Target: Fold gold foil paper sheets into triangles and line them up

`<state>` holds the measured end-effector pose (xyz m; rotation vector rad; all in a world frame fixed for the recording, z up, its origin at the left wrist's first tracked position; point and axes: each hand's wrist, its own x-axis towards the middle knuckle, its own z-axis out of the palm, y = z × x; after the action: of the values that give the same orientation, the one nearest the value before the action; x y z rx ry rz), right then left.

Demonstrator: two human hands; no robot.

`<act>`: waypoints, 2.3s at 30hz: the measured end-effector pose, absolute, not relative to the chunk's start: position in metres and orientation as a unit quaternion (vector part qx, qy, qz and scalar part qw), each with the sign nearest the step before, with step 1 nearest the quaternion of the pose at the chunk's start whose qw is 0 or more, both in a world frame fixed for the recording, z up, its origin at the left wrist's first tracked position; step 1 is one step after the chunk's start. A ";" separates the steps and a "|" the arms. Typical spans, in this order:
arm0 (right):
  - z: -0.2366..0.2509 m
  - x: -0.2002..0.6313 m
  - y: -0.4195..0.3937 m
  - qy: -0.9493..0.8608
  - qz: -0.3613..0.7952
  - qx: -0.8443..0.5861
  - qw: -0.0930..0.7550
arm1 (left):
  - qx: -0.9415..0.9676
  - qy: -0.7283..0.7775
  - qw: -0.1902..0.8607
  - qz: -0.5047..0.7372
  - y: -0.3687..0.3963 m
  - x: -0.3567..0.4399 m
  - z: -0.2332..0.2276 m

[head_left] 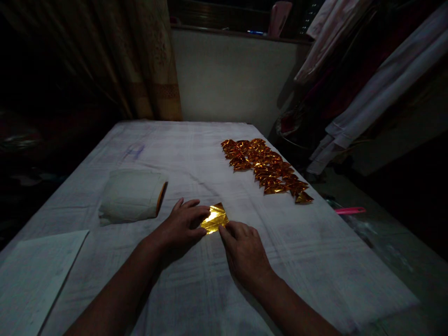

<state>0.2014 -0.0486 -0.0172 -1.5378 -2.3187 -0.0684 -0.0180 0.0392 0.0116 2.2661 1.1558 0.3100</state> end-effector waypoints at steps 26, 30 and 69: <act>-0.009 0.214 -0.039 -0.826 0.111 -0.544 0.099 | 0.841 0.463 0.250 0.127 0.034 -0.010 0.012; -0.006 0.214 -0.038 -0.825 0.132 -0.543 0.080 | 0.825 0.505 0.219 0.123 0.026 0.001 0.004; -0.015 0.218 0.011 -0.900 0.002 -0.380 0.213 | 0.912 0.365 -0.146 0.113 -0.004 0.008 0.002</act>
<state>0.2178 0.0106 -0.0152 -1.0564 -2.4987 0.0060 0.0080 -0.0036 0.0023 3.1674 1.2681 0.3905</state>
